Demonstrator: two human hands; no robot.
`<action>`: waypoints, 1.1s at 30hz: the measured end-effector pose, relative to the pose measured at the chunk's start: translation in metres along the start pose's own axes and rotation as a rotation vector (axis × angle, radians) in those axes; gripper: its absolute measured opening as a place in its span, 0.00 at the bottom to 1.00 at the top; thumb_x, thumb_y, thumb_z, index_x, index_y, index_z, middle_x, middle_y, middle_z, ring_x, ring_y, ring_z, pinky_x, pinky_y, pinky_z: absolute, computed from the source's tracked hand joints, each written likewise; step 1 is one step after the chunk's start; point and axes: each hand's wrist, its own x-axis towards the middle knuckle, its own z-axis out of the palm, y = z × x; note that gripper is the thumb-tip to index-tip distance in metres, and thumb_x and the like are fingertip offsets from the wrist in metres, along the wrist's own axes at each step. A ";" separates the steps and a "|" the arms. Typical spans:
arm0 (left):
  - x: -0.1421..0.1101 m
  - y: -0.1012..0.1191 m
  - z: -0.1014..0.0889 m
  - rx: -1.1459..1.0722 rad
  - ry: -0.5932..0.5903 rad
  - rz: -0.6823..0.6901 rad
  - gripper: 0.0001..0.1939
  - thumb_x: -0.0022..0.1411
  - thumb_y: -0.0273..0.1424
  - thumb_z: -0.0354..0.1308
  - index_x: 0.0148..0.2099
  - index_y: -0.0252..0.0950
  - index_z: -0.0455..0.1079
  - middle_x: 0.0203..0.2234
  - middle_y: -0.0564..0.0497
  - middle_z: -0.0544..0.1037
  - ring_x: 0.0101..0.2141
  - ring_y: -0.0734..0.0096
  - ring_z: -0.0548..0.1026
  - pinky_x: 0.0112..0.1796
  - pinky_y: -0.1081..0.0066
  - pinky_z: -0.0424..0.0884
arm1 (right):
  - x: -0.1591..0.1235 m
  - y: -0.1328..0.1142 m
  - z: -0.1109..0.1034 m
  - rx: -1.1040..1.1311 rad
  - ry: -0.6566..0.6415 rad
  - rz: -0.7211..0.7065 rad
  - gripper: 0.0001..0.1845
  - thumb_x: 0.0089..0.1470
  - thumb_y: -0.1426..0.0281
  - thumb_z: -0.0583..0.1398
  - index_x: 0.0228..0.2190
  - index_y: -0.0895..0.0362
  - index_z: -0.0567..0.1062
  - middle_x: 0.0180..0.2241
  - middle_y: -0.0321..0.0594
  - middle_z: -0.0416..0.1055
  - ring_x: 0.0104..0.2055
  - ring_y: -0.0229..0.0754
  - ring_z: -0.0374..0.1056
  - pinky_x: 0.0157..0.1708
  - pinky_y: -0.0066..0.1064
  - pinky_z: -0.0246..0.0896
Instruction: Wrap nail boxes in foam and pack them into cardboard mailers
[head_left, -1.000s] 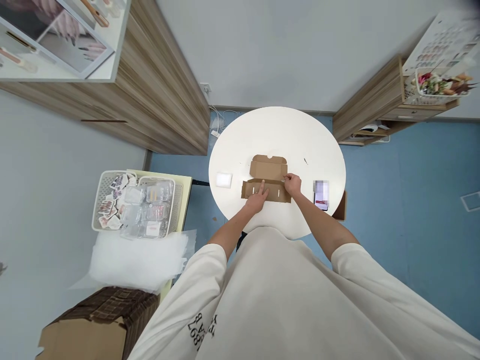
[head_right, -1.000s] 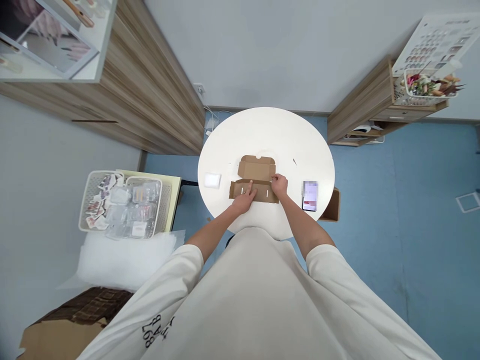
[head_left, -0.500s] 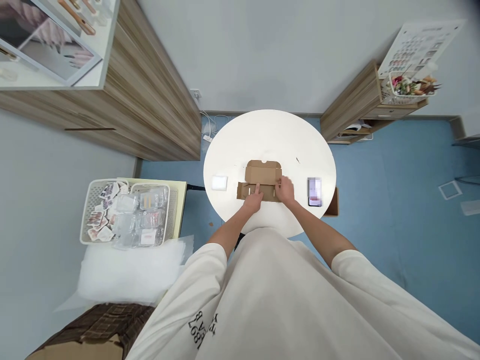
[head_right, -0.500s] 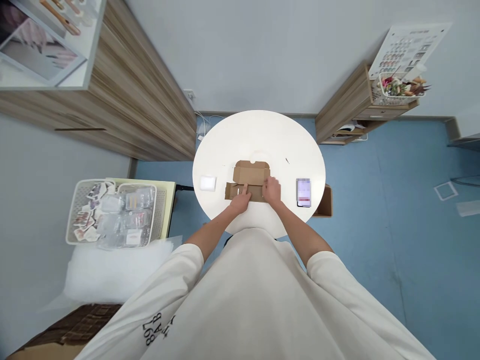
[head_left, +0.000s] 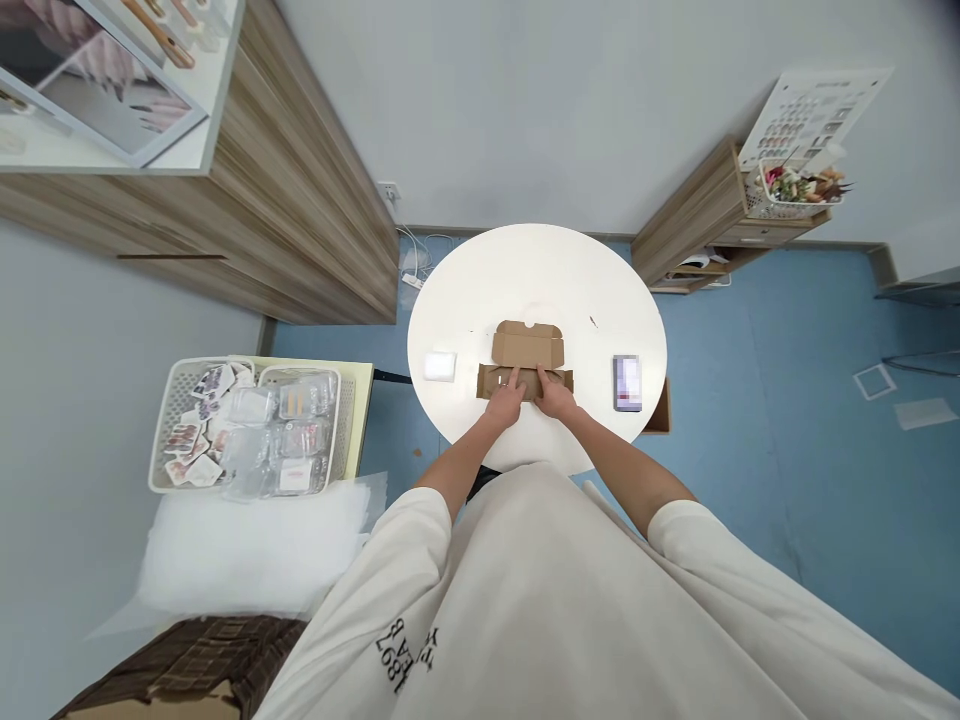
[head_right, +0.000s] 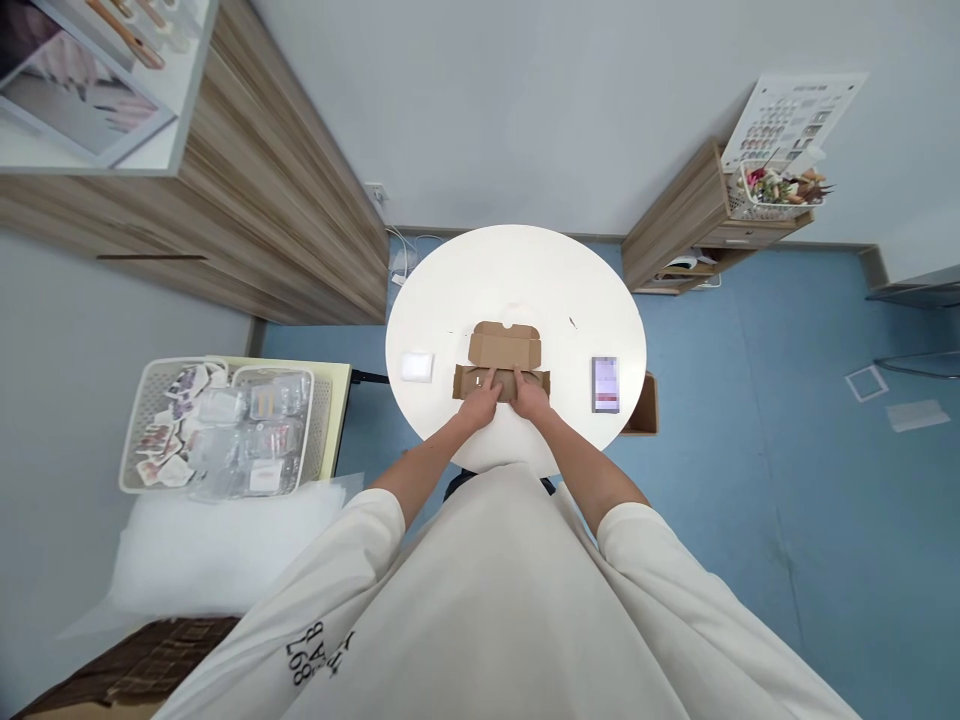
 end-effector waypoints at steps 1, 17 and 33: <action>-0.005 -0.003 -0.002 0.007 0.059 0.000 0.30 0.64 0.21 0.52 0.67 0.39 0.58 0.74 0.39 0.39 0.63 0.45 0.66 0.58 0.47 0.65 | 0.000 -0.001 0.000 -0.004 0.001 0.003 0.53 0.61 0.61 0.61 0.73 0.58 0.34 0.57 0.59 0.70 0.54 0.58 0.70 0.47 0.39 0.64; -0.013 -0.048 -0.002 -0.140 0.249 -0.441 0.29 0.66 0.37 0.58 0.67 0.43 0.58 0.64 0.38 0.60 0.59 0.48 0.67 0.55 0.54 0.66 | -0.007 -0.008 -0.006 -0.019 -0.013 0.023 0.51 0.62 0.60 0.59 0.73 0.58 0.34 0.55 0.58 0.71 0.51 0.57 0.72 0.45 0.39 0.66; -0.029 -0.016 -0.003 -0.129 0.190 -0.147 0.39 0.69 0.31 0.49 0.75 0.41 0.35 0.65 0.38 0.62 0.55 0.55 0.71 0.54 0.59 0.65 | -0.006 -0.009 -0.008 -0.015 -0.026 0.015 0.55 0.61 0.60 0.61 0.73 0.59 0.33 0.54 0.58 0.72 0.53 0.58 0.71 0.49 0.41 0.65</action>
